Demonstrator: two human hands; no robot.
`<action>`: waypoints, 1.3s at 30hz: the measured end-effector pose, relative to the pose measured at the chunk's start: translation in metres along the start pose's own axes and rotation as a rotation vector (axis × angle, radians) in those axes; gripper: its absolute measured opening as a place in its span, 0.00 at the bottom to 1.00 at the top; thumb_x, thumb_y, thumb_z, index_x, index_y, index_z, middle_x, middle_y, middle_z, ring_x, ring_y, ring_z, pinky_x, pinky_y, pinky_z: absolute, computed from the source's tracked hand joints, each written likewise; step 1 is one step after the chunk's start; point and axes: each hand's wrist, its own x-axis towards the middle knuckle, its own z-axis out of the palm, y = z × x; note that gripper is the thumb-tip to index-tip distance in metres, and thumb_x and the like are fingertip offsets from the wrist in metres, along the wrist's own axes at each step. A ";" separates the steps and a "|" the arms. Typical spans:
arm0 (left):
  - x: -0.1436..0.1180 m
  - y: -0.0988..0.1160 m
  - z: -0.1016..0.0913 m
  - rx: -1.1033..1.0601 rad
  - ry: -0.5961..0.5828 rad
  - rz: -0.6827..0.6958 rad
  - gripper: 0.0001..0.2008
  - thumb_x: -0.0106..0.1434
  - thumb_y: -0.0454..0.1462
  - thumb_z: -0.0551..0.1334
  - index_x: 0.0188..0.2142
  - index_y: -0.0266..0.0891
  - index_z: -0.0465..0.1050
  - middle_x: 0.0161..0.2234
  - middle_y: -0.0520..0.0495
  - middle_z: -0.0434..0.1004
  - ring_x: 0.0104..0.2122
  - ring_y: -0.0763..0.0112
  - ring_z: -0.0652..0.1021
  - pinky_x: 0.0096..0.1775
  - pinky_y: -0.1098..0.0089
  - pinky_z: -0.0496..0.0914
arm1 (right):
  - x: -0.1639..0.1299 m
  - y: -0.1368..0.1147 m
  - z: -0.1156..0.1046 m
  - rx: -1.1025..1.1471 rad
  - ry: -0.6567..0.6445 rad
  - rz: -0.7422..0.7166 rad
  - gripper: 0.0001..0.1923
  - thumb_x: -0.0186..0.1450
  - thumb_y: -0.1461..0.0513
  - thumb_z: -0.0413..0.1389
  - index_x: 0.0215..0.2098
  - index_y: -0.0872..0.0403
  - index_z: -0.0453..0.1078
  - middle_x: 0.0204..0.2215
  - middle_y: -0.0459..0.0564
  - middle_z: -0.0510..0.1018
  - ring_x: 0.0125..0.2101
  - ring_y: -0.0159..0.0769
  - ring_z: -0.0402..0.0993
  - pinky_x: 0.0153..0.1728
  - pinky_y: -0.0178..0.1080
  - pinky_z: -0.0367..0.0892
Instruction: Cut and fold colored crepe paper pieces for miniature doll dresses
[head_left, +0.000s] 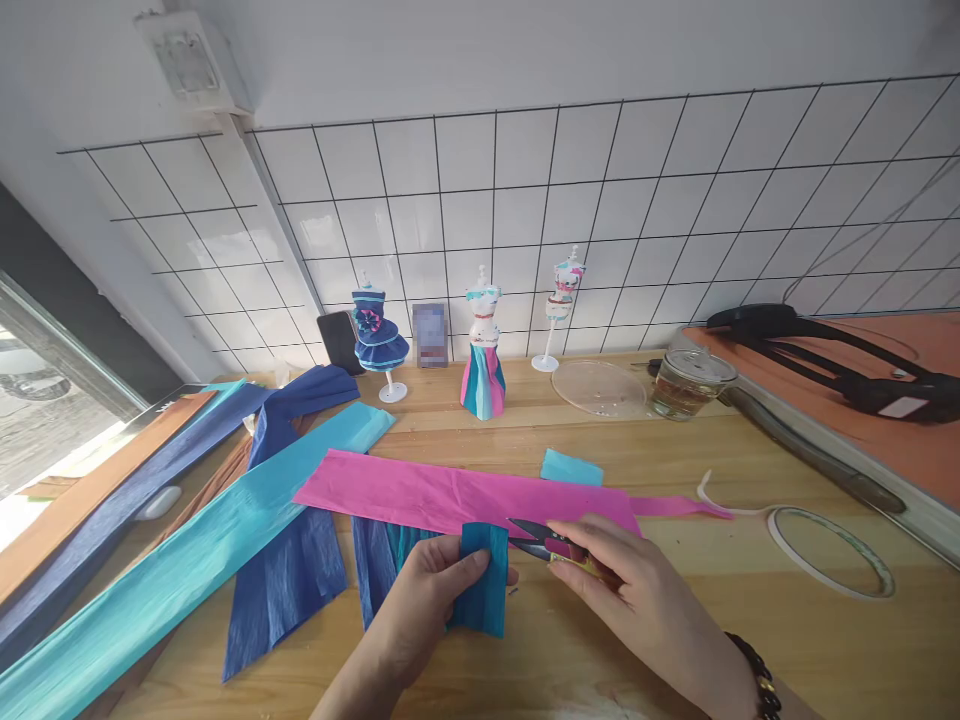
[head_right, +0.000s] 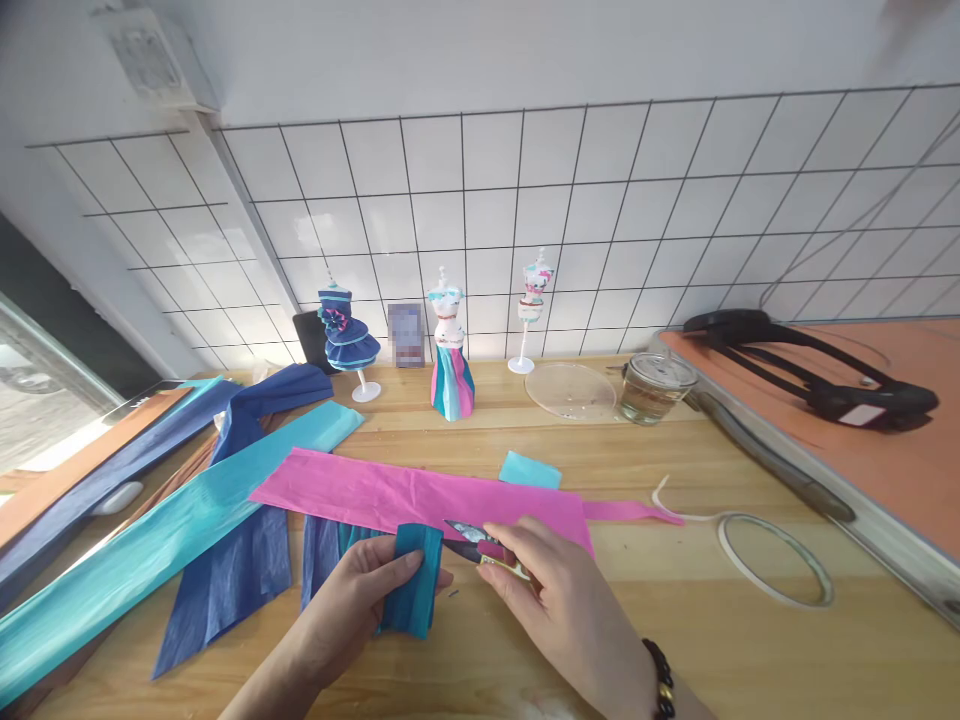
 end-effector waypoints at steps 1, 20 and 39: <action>0.000 0.000 0.000 0.002 0.002 0.002 0.15 0.54 0.44 0.64 0.32 0.32 0.76 0.29 0.41 0.79 0.30 0.67 0.76 0.30 0.73 0.69 | 0.000 0.000 0.000 0.004 -0.005 -0.001 0.12 0.63 0.59 0.52 0.46 0.48 0.67 0.34 0.47 0.77 0.29 0.33 0.74 0.29 0.34 0.71; -0.004 0.003 0.011 0.086 -0.024 -0.029 0.19 0.52 0.47 0.65 0.35 0.31 0.77 0.27 0.42 0.78 0.30 0.65 0.76 0.30 0.73 0.67 | -0.001 -0.003 0.008 0.004 0.017 -0.083 0.14 0.64 0.60 0.51 0.48 0.49 0.66 0.35 0.48 0.77 0.35 0.35 0.76 0.35 0.36 0.74; -0.003 0.002 0.013 0.082 -0.024 -0.020 0.18 0.51 0.46 0.66 0.34 0.31 0.77 0.28 0.41 0.79 0.28 0.69 0.75 0.29 0.75 0.67 | -0.003 -0.007 0.010 -0.252 0.062 -0.220 0.17 0.68 0.59 0.44 0.49 0.57 0.66 0.30 0.53 0.75 0.27 0.36 0.74 0.26 0.37 0.71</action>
